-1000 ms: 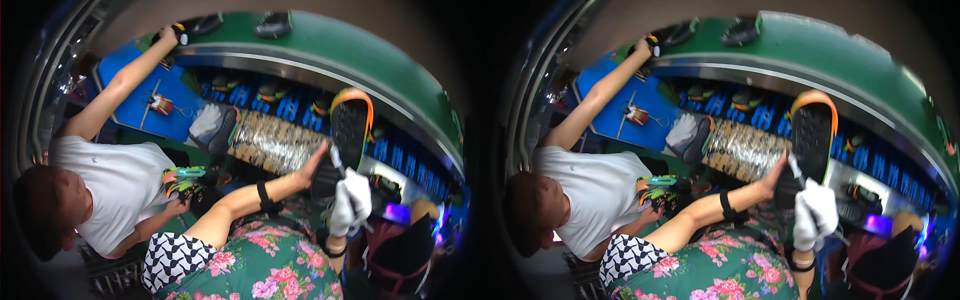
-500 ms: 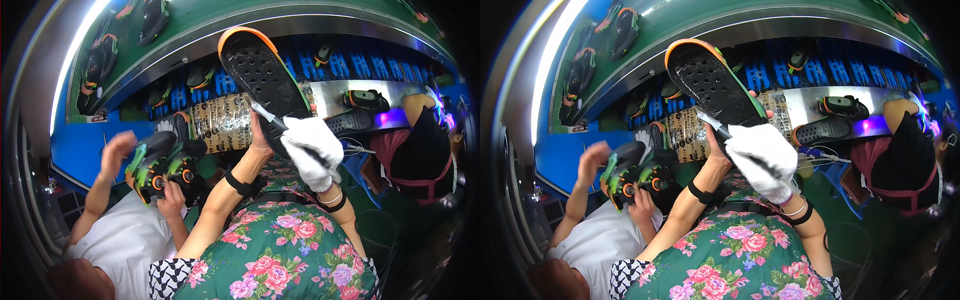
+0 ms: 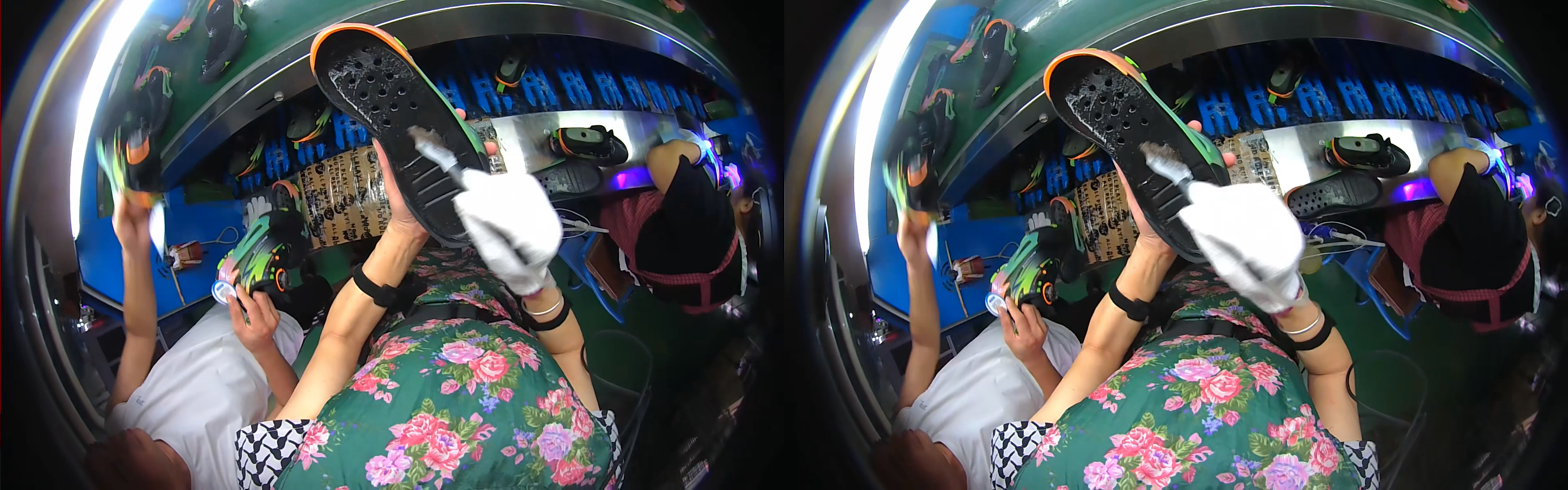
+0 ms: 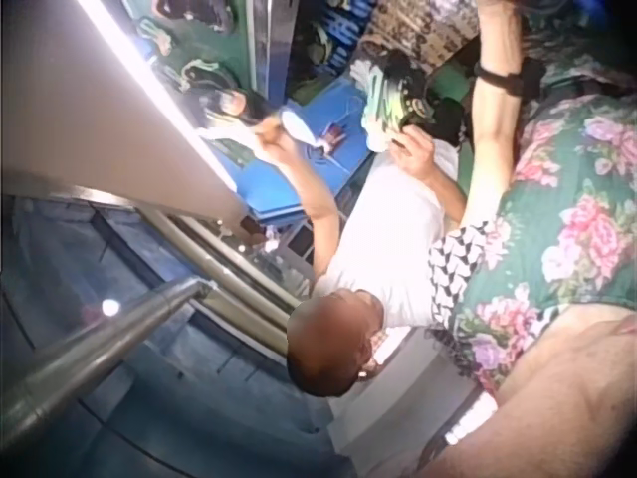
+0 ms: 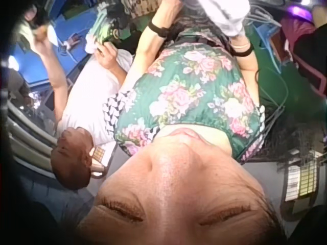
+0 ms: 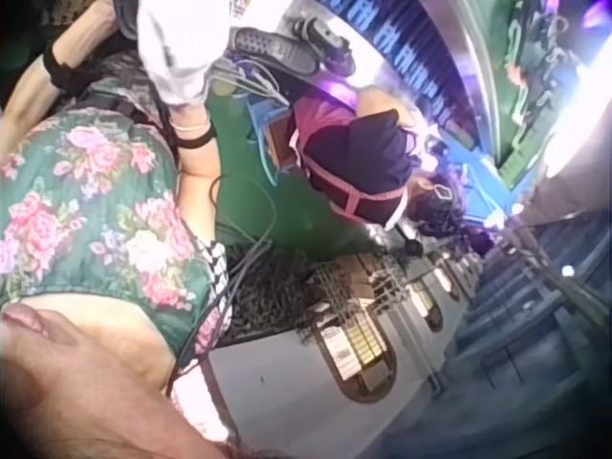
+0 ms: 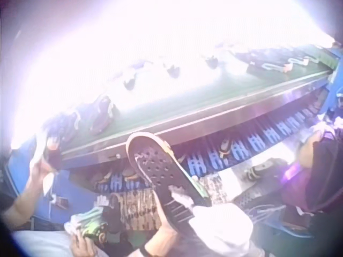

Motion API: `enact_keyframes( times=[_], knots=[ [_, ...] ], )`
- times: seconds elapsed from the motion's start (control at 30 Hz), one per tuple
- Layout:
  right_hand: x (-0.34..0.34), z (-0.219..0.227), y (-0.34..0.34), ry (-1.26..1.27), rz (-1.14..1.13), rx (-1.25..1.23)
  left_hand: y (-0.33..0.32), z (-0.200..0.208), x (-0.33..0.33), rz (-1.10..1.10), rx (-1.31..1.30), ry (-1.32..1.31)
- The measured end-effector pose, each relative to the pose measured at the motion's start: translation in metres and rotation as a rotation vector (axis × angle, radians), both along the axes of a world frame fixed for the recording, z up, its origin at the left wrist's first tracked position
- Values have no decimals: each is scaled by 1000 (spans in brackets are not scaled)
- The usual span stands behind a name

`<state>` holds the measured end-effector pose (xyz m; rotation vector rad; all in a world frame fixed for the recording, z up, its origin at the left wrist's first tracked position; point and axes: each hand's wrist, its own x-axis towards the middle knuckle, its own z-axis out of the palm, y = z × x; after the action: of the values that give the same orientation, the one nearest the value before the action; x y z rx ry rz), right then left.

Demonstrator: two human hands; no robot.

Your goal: Applying glue or adhesive to the underside of shoe soles using a brush tool.

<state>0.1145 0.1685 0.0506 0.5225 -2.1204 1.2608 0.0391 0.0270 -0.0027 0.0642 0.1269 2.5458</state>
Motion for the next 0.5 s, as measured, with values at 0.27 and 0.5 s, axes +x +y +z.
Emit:
enact_keyframes(
  times=[0.27, 0.5],
  knots=[
    [5, -12, 0, -91, 0, -139, -2, -4, -2, 3, -187, 36],
    [17, -6, -8, -143, 222, -149, -7, -9, -12, -117, 30, 121]
  ],
)
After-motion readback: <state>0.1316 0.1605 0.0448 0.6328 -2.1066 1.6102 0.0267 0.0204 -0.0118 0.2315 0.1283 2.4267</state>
